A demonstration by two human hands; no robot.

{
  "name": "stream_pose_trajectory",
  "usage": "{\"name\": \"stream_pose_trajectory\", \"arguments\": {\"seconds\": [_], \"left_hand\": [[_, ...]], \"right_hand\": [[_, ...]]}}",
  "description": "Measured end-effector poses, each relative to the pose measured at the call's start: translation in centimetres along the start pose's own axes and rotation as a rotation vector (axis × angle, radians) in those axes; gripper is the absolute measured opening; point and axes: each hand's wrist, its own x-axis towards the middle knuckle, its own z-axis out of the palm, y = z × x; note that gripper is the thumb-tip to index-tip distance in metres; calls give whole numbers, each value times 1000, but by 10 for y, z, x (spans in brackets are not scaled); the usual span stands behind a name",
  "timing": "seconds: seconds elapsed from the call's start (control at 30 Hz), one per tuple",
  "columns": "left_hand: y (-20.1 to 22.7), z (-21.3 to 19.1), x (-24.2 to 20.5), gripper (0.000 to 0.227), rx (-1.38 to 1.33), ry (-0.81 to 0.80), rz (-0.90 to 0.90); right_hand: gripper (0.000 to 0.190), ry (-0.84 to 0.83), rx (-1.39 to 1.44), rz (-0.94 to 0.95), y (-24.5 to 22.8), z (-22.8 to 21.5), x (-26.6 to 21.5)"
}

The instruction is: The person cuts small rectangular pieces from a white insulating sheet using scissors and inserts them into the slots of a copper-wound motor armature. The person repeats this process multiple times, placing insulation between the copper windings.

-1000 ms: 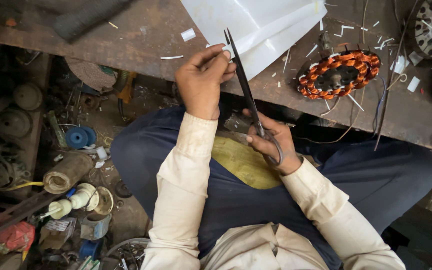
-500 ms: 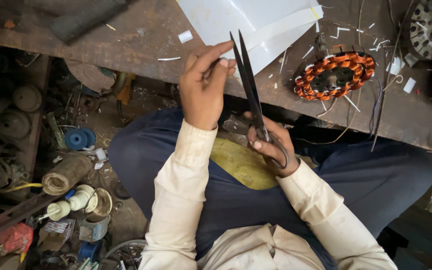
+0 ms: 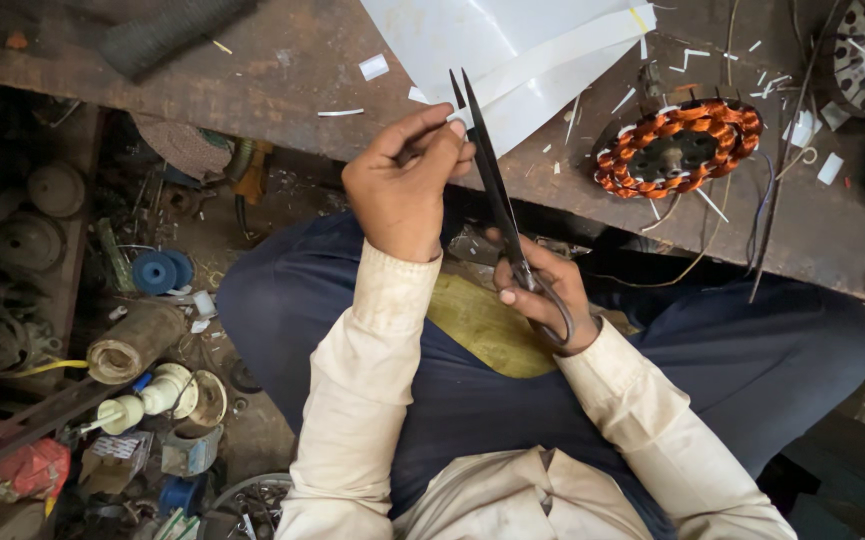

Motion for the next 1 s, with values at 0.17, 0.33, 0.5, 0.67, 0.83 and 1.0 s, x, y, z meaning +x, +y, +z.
{"name": "stream_pose_trajectory", "arguments": {"seconds": [0.17,0.33,0.5,0.67,0.83,1.0], "left_hand": [[2,-1,3,20,-11,-2,-18],[5,-3,3,20,17,-13,-11],[5,-5,4,19,-8,-8,-35],[2,-10,7,21,-46,1,-32],[7,-23,13,32,-144,28,236],[18,-35,15,24,-64,145,298]], "right_hand": [[71,0,11,-9,2,1,1],[70,40,-88,56,1,0,0],[66,70,-129,60,3,1,-1],[64,102,-333,-9,-6,9,8],[71,204,-776,-90,-34,33,40],[56,131,-1314,-342,-59,65,79]]}}
